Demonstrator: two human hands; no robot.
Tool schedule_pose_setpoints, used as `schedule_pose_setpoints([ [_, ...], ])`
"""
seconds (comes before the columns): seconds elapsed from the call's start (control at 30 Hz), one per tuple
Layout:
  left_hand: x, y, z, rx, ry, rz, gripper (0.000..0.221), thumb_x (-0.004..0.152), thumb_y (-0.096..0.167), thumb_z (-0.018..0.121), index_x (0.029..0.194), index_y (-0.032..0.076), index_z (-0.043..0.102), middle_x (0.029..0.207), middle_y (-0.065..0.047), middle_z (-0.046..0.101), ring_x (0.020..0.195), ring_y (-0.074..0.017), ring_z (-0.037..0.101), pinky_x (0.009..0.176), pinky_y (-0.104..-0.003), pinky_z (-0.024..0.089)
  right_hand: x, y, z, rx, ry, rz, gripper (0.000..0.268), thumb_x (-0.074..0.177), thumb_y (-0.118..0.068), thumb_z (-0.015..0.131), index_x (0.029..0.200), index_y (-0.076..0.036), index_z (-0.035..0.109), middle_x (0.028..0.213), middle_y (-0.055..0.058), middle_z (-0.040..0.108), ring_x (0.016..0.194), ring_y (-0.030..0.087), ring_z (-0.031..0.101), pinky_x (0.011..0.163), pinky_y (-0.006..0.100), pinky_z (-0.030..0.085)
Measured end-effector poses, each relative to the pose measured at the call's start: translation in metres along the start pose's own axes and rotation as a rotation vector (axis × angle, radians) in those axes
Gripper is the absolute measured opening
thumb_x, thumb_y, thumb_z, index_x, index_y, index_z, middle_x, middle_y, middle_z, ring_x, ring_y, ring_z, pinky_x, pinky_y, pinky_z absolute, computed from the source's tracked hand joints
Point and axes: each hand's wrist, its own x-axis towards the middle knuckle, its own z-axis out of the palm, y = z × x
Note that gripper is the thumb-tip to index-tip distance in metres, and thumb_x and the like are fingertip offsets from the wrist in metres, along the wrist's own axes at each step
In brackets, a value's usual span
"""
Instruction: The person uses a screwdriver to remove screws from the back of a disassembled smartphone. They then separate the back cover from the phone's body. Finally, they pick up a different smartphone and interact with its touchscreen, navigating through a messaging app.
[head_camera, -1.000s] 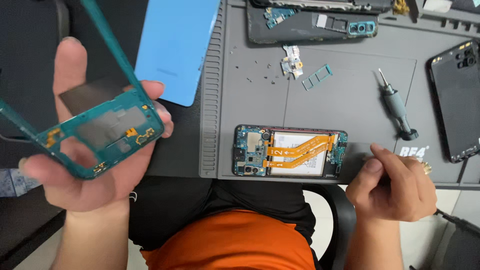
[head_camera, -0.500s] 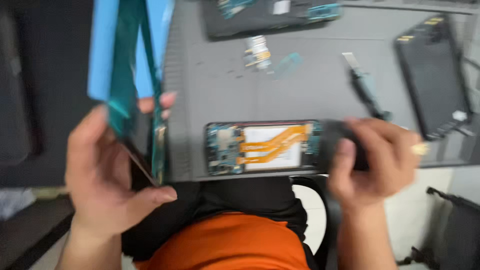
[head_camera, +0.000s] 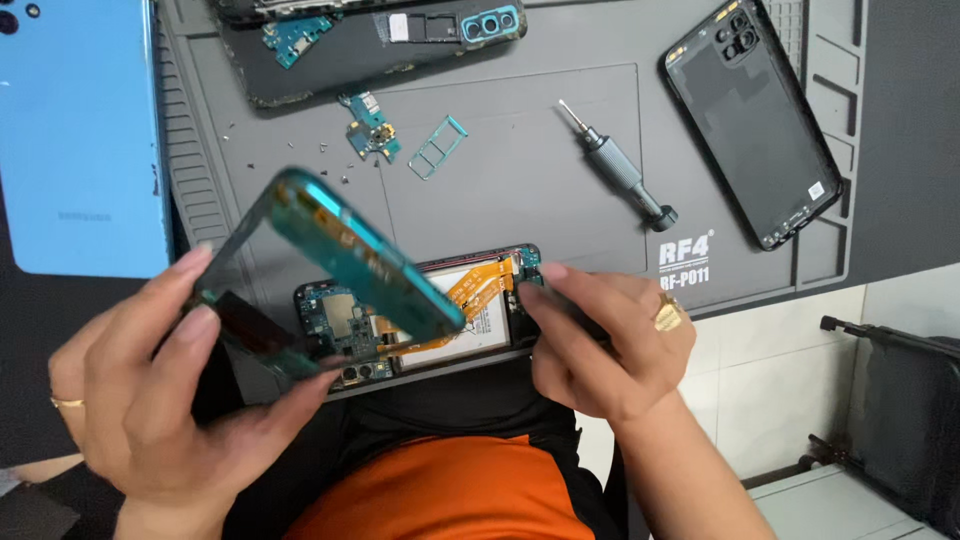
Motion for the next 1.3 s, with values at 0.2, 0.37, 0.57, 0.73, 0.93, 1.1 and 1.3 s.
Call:
schedule_pose_setpoints([
  [0.2,0.005,0.005,0.010,0.040,0.031,-0.061,0.080,0.104,0.059,0.079,0.155,0.007,0.047,0.155,-0.033,0.069,0.135,-0.0493,0.074,0.111,-0.061,0.053,0.021,-0.004,-0.006,0.019,-0.070,-0.045,0.033,0.102,0.004,0.051,0.087,0.001,0.080,0.102,0.021,0.077,0.071,0.028,0.072,0.068,0.031,0.055],
  [0.37,0.031,0.018,0.005,0.126,-0.034,-0.224,0.073,0.100,0.064,0.071,0.152,0.017,0.051,0.158,-0.014,0.064,0.132,-0.0386,0.070,0.103,-0.055,0.049,-0.001,-0.007,-0.010,-0.036,-0.109,0.001,0.033,0.101,0.004,0.054,0.103,-0.004,0.086,0.110,0.022,0.079,0.080,0.033,0.077,0.075,0.042,0.061],
  [0.57,0.038,0.020,-0.002,0.093,-0.041,-0.270,0.073,0.099,0.064,0.071,0.157,0.025,0.052,0.161,-0.002,0.061,0.132,-0.0290,0.067,0.100,-0.052,0.045,-0.022,-0.006,-0.008,-0.089,-0.078,0.049,0.039,0.098,0.015,0.062,0.113,-0.007,0.091,0.122,0.026,0.081,0.086,0.037,0.074,0.081,0.048,0.058],
  [0.73,0.030,0.014,-0.004,0.012,-0.090,-0.235,0.080,0.103,0.062,0.063,0.170,0.029,0.034,0.170,-0.005,0.055,0.143,-0.0286,0.058,0.110,-0.056,0.041,-0.044,-0.002,-0.017,0.071,-0.320,0.366,0.029,0.105,0.018,0.068,0.133,0.016,0.077,0.159,0.036,0.061,0.124,0.038,0.070,0.108,0.039,0.051],
  [0.93,-0.002,-0.040,-0.034,0.076,0.153,-0.315,0.084,0.097,0.069,0.072,0.163,0.027,0.043,0.166,-0.018,0.056,0.144,-0.0438,0.064,0.109,-0.064,0.048,-0.159,0.097,0.004,-0.119,-0.574,0.390,0.054,0.093,0.007,0.081,0.144,-0.009,0.079,0.170,0.017,0.065,0.127,0.030,0.074,0.118,0.036,0.058],
  [1.1,-0.037,-0.080,-0.069,0.158,0.256,-0.866,0.122,0.082,0.058,0.090,0.171,0.009,0.021,0.174,-0.018,0.041,0.156,-0.0428,0.042,0.126,-0.058,0.031,-0.226,0.165,0.017,-0.195,-0.593,0.307,0.048,0.104,0.002,0.072,0.147,-0.018,0.079,0.155,0.007,0.071,0.129,0.019,0.074,0.122,0.030,0.054],
  [1.3,-0.035,-0.090,-0.077,-0.133,0.374,-0.817,0.120,0.076,0.023,0.091,0.170,0.013,0.019,0.158,-0.006,0.061,0.145,-0.0303,0.060,0.118,-0.045,0.045,-0.185,0.091,0.034,0.054,-0.206,0.403,0.025,0.120,0.013,0.072,0.145,0.011,0.076,0.171,0.036,0.056,0.095,0.032,0.053,0.096,0.043,0.048],
])
